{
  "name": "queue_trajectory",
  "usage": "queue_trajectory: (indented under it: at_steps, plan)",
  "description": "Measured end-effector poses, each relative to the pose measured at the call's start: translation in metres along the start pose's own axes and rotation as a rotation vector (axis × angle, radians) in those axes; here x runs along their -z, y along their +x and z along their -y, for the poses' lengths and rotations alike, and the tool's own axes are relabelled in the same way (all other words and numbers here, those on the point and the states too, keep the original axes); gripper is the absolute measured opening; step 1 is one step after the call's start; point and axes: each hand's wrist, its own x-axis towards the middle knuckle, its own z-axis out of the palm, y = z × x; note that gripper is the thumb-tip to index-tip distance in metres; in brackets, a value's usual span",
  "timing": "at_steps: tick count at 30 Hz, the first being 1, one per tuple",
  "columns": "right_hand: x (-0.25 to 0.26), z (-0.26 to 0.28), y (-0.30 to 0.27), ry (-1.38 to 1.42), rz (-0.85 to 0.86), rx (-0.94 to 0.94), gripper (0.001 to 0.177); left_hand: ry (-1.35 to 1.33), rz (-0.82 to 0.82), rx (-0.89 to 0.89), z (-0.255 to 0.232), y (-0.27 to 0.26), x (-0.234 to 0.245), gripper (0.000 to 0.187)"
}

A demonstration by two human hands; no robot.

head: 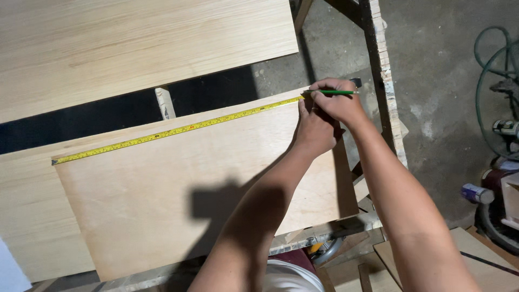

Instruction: The person uses a pencil and a tape measure to mark lines on wood boards. They place a guide board over the wood, mark positions, and then measure the board width with the tape measure.

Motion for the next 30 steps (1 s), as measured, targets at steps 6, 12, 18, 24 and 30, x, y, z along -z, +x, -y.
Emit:
queue_trajectory:
  at_steps: [6, 12, 18, 24, 30]
  plan:
    - [-0.001, -0.006, 0.004, -0.091, -0.023, 0.014, 0.017, 0.015, -0.064, 0.003, -0.005, -0.011, 0.029, 0.056]
    - [0.003, -0.003, 0.012, -0.129, 0.071, 0.043, 0.016, 0.034, -0.122, -0.031, 0.005, -0.006, 0.026, 0.051]
    - [0.003, 0.003, 0.018, -0.219, 0.103, 0.035, 0.017, 0.049, -0.216, -0.065, 0.014, 0.004, -0.004, 0.041]
    - [0.000, 0.000, 0.024, -0.235, 0.114, 0.031, 0.018, 0.092, -0.224, -0.061, 0.014, 0.005, -0.005, 0.043]
    - [-0.002, 0.001, 0.023, -0.247, 0.101, 0.010, 0.017, 0.078, -0.232, -0.067, 0.016, 0.007, -0.013, 0.045]
